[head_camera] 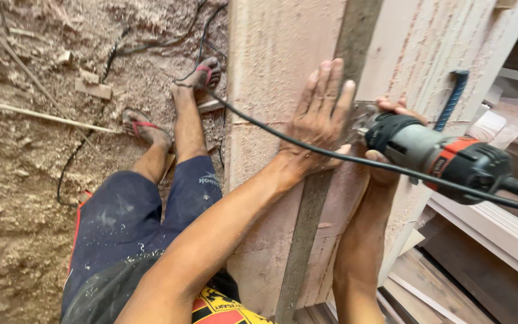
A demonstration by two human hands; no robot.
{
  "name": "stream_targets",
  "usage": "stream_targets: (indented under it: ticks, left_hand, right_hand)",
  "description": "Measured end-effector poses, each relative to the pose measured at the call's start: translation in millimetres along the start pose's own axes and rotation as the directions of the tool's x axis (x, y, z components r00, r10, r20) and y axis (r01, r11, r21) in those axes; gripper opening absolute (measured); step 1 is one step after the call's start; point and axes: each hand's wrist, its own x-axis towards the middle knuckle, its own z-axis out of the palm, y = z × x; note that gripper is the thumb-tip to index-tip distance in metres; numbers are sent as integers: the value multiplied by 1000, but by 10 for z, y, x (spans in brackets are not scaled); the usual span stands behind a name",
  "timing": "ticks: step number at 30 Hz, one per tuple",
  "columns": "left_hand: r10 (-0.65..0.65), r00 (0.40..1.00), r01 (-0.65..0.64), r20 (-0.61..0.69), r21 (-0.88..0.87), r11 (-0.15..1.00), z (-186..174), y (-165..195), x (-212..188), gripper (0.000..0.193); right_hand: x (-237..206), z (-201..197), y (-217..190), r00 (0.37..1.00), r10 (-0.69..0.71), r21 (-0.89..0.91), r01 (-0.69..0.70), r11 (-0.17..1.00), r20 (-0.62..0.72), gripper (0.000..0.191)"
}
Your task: The person hammers a wooden guide into a board and uses a power router to carve parallel grooves into the surface while sitting on a sawdust-covered floor.
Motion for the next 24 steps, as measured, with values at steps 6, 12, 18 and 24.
stream_targets:
  ticks: [6, 12, 18, 24]
  left_hand:
    - [16, 1000, -16, 16, -18, 1000, -118, 55, 59, 98]
    - [28, 1000, -27, -9, 14, 1000, -106, 71, 99, 91]
    - [24, 999, -22, -49, 33, 999, -30, 65, 100, 82]
    - [9, 995, -6, -96, 27, 1000, 22, 54, 109, 70]
  right_hand:
    - [88, 43, -87, 1000, -13, -95, 11, 995, -22, 75]
    - [231, 105, -201, 999, -4, -72, 1, 997, -45, 71]
    - [315, 124, -212, 997, -33, -136, 24, 990, -64, 69]
    - [415, 104, -134, 997, -45, -93, 38, 995, -71, 69]
